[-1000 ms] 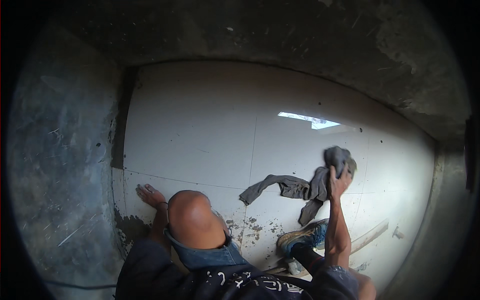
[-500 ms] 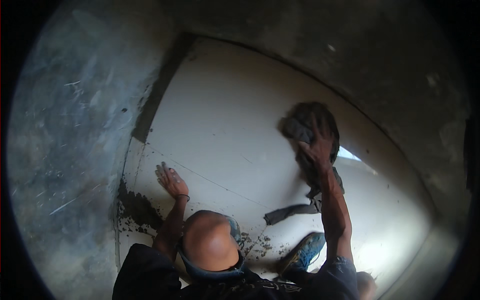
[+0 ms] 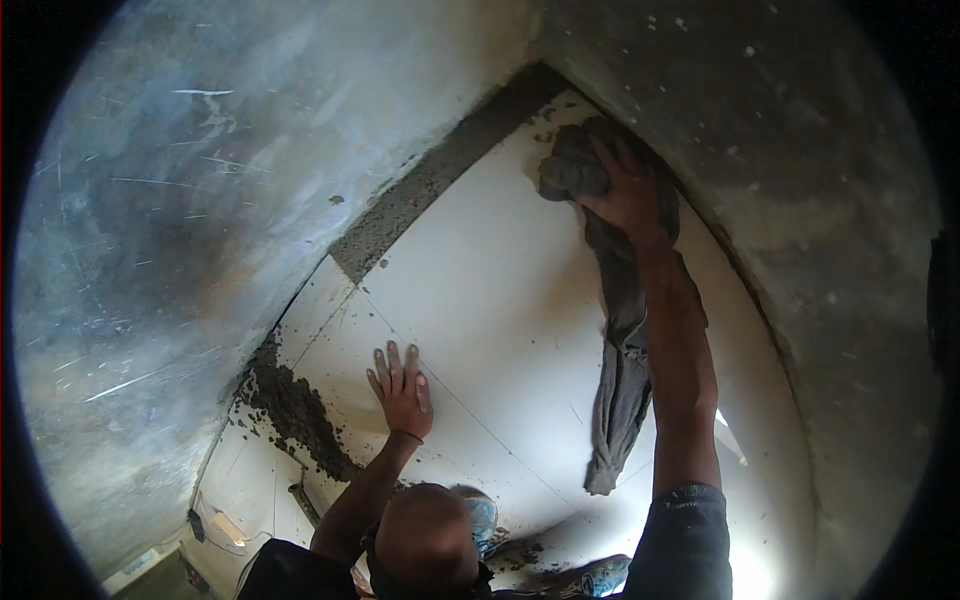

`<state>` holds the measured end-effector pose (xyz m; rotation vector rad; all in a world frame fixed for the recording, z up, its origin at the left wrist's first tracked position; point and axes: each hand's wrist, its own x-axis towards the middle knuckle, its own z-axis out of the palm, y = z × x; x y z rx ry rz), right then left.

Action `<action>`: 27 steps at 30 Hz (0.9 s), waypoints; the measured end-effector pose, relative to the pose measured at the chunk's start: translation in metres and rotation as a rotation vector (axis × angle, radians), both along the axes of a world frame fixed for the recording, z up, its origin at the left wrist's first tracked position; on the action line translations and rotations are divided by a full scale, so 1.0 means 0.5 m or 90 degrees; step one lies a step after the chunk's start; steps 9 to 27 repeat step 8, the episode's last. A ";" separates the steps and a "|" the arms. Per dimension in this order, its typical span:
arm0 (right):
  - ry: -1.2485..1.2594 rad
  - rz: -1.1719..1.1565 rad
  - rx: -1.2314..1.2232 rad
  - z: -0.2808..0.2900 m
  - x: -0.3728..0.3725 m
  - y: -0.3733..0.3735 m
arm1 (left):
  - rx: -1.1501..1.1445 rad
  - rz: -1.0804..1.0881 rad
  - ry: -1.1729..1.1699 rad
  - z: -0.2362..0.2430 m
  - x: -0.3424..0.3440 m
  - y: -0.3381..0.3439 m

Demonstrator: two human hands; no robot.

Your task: Installing and leveling floor tiles using a mallet and mortar.

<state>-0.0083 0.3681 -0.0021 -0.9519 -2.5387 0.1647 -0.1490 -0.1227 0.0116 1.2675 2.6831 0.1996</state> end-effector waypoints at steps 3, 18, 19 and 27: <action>-0.045 -0.036 0.014 -0.010 -0.099 0.050 | -0.009 -0.004 -0.015 0.002 -0.004 0.003; -0.032 -0.022 -0.058 0.007 -0.167 0.060 | -0.052 0.005 -0.050 0.006 -0.007 0.000; -0.032 -0.022 -0.058 0.007 -0.167 0.060 | -0.052 0.005 -0.050 0.006 -0.007 0.000; -0.032 -0.022 -0.058 0.007 -0.167 0.060 | -0.052 0.005 -0.050 0.006 -0.007 0.000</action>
